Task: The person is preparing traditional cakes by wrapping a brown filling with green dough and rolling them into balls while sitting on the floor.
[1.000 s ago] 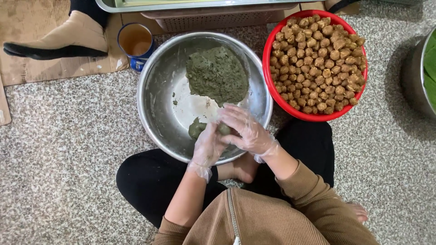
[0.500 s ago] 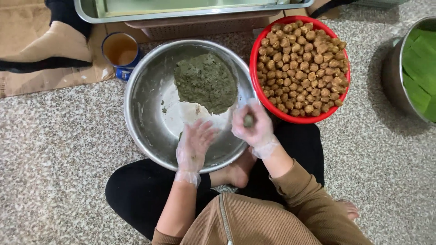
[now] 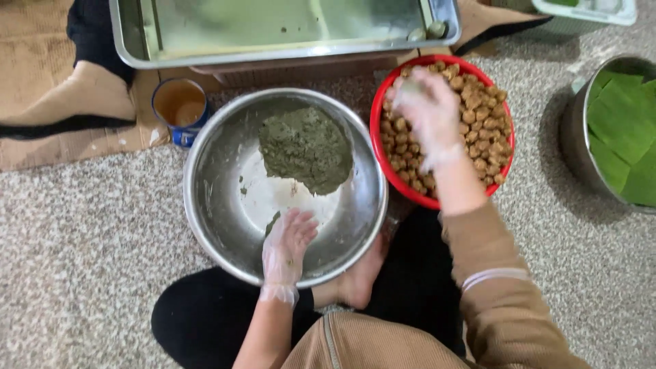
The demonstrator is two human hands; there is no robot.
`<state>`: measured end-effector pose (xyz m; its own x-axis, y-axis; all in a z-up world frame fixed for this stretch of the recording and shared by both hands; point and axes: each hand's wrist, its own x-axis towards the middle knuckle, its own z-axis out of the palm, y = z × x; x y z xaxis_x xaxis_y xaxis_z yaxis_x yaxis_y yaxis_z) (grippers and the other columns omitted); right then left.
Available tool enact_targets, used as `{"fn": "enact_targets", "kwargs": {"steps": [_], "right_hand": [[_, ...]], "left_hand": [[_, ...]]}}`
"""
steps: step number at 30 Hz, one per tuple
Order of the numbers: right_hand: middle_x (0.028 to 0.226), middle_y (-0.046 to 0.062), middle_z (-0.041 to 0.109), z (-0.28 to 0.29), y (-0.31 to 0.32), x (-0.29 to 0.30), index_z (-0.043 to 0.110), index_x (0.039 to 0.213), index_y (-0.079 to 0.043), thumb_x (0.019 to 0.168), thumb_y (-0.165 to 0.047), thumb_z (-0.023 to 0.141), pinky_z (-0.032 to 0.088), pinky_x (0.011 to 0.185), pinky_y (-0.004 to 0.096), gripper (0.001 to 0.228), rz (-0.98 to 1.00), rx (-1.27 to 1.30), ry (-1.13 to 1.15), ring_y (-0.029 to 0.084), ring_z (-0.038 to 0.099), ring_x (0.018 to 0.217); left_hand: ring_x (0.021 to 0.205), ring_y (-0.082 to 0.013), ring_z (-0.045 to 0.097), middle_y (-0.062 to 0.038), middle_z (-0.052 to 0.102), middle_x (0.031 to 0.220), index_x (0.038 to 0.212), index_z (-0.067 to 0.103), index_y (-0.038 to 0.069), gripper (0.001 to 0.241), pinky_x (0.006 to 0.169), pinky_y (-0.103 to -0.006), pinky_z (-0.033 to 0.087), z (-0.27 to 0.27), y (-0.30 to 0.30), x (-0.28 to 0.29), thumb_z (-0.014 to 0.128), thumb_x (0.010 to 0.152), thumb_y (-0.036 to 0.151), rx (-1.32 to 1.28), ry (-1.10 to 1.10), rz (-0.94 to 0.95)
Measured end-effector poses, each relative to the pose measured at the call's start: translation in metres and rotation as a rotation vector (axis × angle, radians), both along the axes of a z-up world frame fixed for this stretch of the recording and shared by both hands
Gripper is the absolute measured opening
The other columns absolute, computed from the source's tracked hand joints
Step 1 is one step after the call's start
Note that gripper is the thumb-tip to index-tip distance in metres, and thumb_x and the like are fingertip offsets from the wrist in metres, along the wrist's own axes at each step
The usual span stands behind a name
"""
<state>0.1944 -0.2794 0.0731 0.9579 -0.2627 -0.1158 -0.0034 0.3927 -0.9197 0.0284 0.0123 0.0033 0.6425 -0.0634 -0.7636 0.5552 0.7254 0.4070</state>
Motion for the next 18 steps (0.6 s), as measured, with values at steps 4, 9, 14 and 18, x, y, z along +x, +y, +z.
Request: {"fn": "enact_targets", "kwargs": {"steps": [4, 9, 14, 18], "right_hand": [[0.108, 0.012, 0.073, 0.04, -0.02, 0.064, 0.063, 0.123, 0.001, 0.088, -0.016, 0.077, 0.062, 0.08, 0.027, 0.041, -0.056, -0.88, -0.006, 0.018, 0.071, 0.09], [0.134, 0.006, 0.058, 0.052, -0.018, 0.118, 0.066, 0.125, -0.014, 0.088, -0.023, 0.073, 0.062, 0.072, 0.071, 0.039, -0.025, -1.101, 0.432, 0.036, 0.06, 0.125], [0.129, 0.018, 0.056, -0.013, -0.072, 0.149, 0.073, 0.093, -0.012, 0.08, -0.017, 0.08, 0.039, 0.109, 0.053, 0.015, 0.098, -1.587, 0.151, 0.037, 0.051, 0.123], [0.126, 0.011, 0.061, 0.023, -0.051, 0.132, 0.075, 0.104, -0.014, 0.104, -0.022, 0.06, 0.031, 0.11, 0.055, 0.017, 0.194, -1.614, 0.134, 0.034, 0.043, 0.121]], "left_hand": [[0.091, -0.0305, 0.064, -0.023, 0.066, 0.109, 0.124, 0.058, -0.006, 0.041, 0.082, -0.0383, 0.051, 0.009, 0.002, 0.005, 0.059, 0.095, 0.023, -0.076, 0.014, 0.039], [0.094, -0.0321, 0.065, -0.023, 0.067, 0.111, 0.127, 0.057, -0.006, 0.038, 0.084, -0.0405, 0.051, 0.0, 0.002, 0.01, 0.055, 0.099, 0.019, -0.086, 0.011, 0.017], [0.093, -0.0341, 0.064, -0.025, 0.066, 0.109, 0.123, 0.058, -0.008, 0.04, 0.084, -0.0416, 0.051, -0.009, 0.0, 0.012, 0.06, 0.095, 0.021, -0.103, 0.04, 0.053], [0.094, -0.034, 0.066, -0.023, 0.067, 0.109, 0.124, 0.058, -0.006, 0.04, 0.086, -0.0426, 0.052, -0.012, 0.004, 0.013, 0.058, 0.096, 0.023, -0.092, 0.005, 0.035]]}}
